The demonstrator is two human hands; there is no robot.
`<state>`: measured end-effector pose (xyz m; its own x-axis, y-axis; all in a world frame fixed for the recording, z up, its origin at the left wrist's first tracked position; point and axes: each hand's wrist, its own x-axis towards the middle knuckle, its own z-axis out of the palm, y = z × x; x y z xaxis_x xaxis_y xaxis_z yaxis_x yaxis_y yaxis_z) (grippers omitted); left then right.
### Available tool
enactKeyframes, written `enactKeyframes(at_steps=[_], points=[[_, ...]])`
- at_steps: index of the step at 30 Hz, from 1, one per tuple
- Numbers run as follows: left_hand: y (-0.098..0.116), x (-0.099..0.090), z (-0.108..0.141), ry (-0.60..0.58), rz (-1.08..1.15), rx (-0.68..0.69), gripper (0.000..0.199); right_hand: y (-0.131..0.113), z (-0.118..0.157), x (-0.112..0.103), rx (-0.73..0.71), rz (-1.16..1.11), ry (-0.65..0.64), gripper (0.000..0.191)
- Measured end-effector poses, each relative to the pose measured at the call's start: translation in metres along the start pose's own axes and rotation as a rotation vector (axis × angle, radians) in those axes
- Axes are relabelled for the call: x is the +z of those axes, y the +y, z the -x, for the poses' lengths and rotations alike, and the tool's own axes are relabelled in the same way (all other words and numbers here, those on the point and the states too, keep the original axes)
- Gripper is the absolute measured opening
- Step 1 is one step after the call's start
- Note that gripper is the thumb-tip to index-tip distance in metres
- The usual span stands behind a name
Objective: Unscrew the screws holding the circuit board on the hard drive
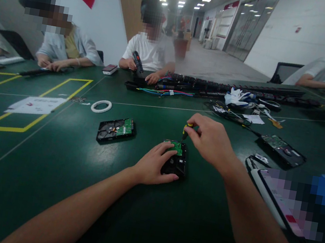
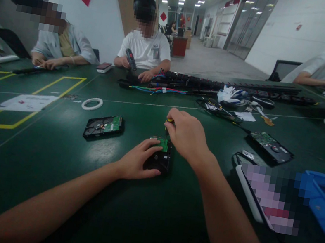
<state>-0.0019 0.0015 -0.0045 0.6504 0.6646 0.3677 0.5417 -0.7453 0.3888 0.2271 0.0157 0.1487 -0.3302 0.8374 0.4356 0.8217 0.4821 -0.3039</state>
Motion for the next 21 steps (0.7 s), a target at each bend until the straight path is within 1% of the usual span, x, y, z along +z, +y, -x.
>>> enactKeyframes(at_steps=[3, 5, 9, 14, 18, 21], points=[[0.0001, 0.0003, -0.0003, 0.001, 0.003, -0.010, 0.089, -0.0026, 0.0013, -0.0012, -0.076, -0.130, -0.056, 0.014], [0.0003, 0.0005, -0.0004, -0.006, -0.004, -0.015, 0.089, -0.0049, 0.0021, -0.0018, -0.113, -0.179, -0.088, 0.017], [0.0007, 0.0004, -0.0003, -0.008, 0.003, -0.016, 0.088, -0.0070, 0.0023, -0.0021, -0.098, -0.120, -0.080, 0.020], [0.0008, -0.0002, -0.0002, -0.005, 0.020, -0.018, 0.088, -0.0025, 0.0008, -0.0004, -0.035, -0.025, -0.045, 0.007], [0.0007, -0.0006, -0.0004, -0.010, 0.015, -0.014, 0.088, 0.0010, -0.0005, -0.0002, -0.006, 0.021, -0.035, 0.015], [0.0010, -0.0008, -0.0003, -0.007, 0.016, -0.010, 0.089, 0.0015, -0.0012, 0.0004, 0.001, 0.047, -0.038, 0.012]])
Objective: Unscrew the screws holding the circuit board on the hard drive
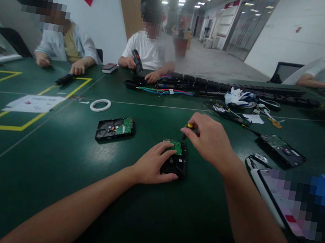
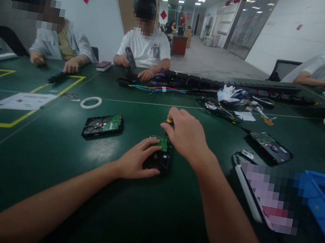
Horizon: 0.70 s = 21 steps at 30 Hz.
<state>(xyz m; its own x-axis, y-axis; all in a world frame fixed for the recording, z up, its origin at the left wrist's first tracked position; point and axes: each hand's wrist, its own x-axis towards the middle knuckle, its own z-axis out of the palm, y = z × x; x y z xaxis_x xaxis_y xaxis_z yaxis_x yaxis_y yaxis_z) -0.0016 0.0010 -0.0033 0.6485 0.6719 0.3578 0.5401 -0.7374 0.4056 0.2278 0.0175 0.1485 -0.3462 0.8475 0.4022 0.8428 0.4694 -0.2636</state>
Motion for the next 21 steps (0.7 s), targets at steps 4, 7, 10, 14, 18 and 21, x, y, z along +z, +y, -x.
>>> enactKeyframes(at_steps=[4, 7, 10, 14, 18, 21], points=[[0.0001, 0.0009, 0.0004, -0.007, -0.018, 0.000, 0.090, -0.0007, 0.0003, 0.0024, -0.060, -0.075, -0.032, 0.012], [0.0000, 0.0016, 0.0005, -0.002, -0.020, -0.006, 0.089, -0.0011, 0.0014, 0.0024, -0.109, -0.148, -0.049, 0.021], [0.0002, 0.0012, 0.0005, -0.001, -0.015, 0.000, 0.089, -0.0010, 0.0021, 0.0008, -0.118, -0.159, -0.061, 0.027], [0.0009, -0.0001, 0.0002, -0.001, -0.005, -0.005, 0.088, 0.0001, 0.0015, -0.0004, -0.081, -0.103, -0.046, 0.018], [0.0011, -0.0005, -0.0002, -0.001, 0.002, 0.001, 0.088, 0.0022, 0.0008, -0.0001, -0.045, -0.078, -0.012, 0.013], [0.0007, -0.0005, -0.0003, 0.002, -0.009, -0.001, 0.088, 0.0030, 0.0012, 0.0000, -0.045, -0.103, -0.002, 0.016]])
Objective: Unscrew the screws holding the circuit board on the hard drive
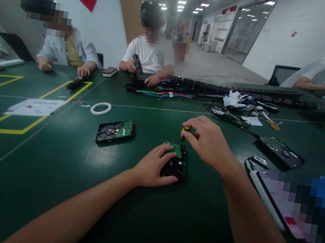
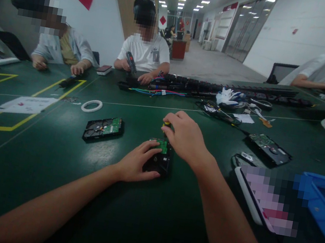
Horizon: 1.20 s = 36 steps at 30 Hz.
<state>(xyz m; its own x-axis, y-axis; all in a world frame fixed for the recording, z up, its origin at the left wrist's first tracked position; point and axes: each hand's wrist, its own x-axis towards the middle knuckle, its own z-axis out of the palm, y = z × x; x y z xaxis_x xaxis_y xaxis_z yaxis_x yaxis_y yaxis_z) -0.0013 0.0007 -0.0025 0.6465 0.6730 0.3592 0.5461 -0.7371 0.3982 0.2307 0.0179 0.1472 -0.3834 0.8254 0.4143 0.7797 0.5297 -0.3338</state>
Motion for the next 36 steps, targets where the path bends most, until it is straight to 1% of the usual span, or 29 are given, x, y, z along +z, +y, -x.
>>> enactKeyframes(at_steps=[6, 10, 13, 18, 22, 27, 32, 36], points=[[-0.0005, 0.0003, -0.0001, -0.002, 0.004, 0.006, 0.088, -0.0019, 0.0004, 0.0004, -0.047, -0.007, -0.017, 0.024], [0.0009, -0.0003, 0.0001, -0.002, 0.016, -0.009, 0.088, -0.0035, 0.0004, -0.0003, -0.016, -0.015, 0.003, 0.028], [0.0012, -0.0006, 0.0004, -0.002, 0.013, -0.012, 0.088, -0.0045, 0.0009, -0.0019, -0.031, -0.003, -0.007, 0.022], [-0.0001, 0.0001, 0.0002, -0.008, -0.005, -0.002, 0.089, -0.0051, 0.0006, -0.0024, 0.014, 0.053, 0.011, 0.010], [-0.0005, 0.0007, -0.0003, -0.009, -0.008, 0.000, 0.089, -0.0052, -0.0004, 0.0005, 0.040, 0.108, 0.035, 0.008], [-0.0006, 0.0013, -0.0002, -0.009, -0.008, -0.006, 0.088, -0.0063, 0.0001, 0.0029, 0.010, 0.064, 0.032, 0.014], [-0.0008, 0.0009, -0.0001, -0.011, -0.019, -0.001, 0.089, -0.0046, 0.0011, 0.0014, -0.062, -0.028, 0.020, 0.020], [-0.0014, 0.0007, 0.0000, -0.015, -0.015, -0.007, 0.089, -0.0031, 0.0004, 0.0008, -0.084, -0.028, 0.009, 0.027]])
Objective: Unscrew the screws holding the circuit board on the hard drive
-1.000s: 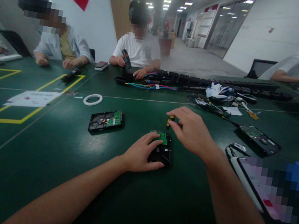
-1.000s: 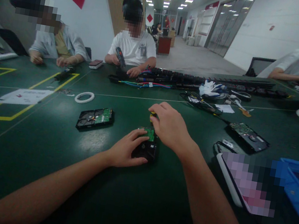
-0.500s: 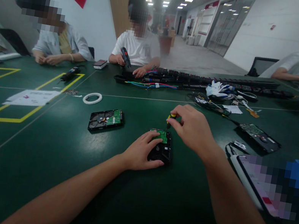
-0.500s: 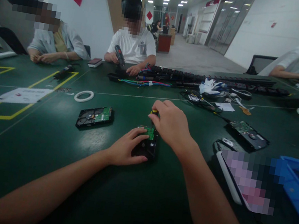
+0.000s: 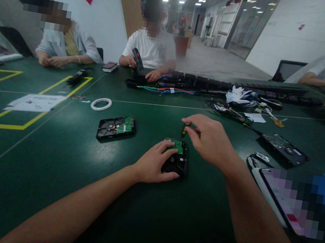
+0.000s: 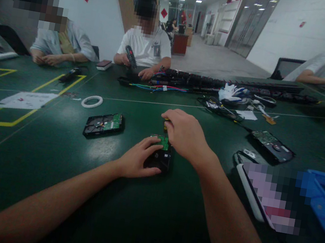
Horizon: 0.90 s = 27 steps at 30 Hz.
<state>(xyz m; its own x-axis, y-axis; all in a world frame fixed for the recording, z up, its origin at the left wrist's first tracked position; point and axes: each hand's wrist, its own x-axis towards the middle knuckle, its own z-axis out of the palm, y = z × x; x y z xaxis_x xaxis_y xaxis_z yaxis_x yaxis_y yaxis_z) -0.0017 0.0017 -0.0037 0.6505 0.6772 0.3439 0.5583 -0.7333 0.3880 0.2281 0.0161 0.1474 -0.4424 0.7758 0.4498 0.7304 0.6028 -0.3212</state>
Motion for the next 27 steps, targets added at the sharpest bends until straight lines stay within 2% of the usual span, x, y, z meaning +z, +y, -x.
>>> enactKeyframes(at_steps=[12, 21, 27], points=[[0.0010, 0.0000, 0.0001, 0.014, 0.001, 0.012, 0.088, 0.0027, -0.0017, 0.0016, -0.001, 0.030, 0.066, 0.023], [0.0002, 0.0002, 0.0001, 0.014, -0.008, 0.016, 0.090, 0.0007, -0.0021, 0.0009, 0.007, 0.010, 0.030, 0.029], [-0.0004, 0.0006, -0.0001, 0.017, 0.011, 0.019, 0.089, 0.0013, -0.0024, 0.0014, 0.046, 0.070, 0.042, 0.021]])
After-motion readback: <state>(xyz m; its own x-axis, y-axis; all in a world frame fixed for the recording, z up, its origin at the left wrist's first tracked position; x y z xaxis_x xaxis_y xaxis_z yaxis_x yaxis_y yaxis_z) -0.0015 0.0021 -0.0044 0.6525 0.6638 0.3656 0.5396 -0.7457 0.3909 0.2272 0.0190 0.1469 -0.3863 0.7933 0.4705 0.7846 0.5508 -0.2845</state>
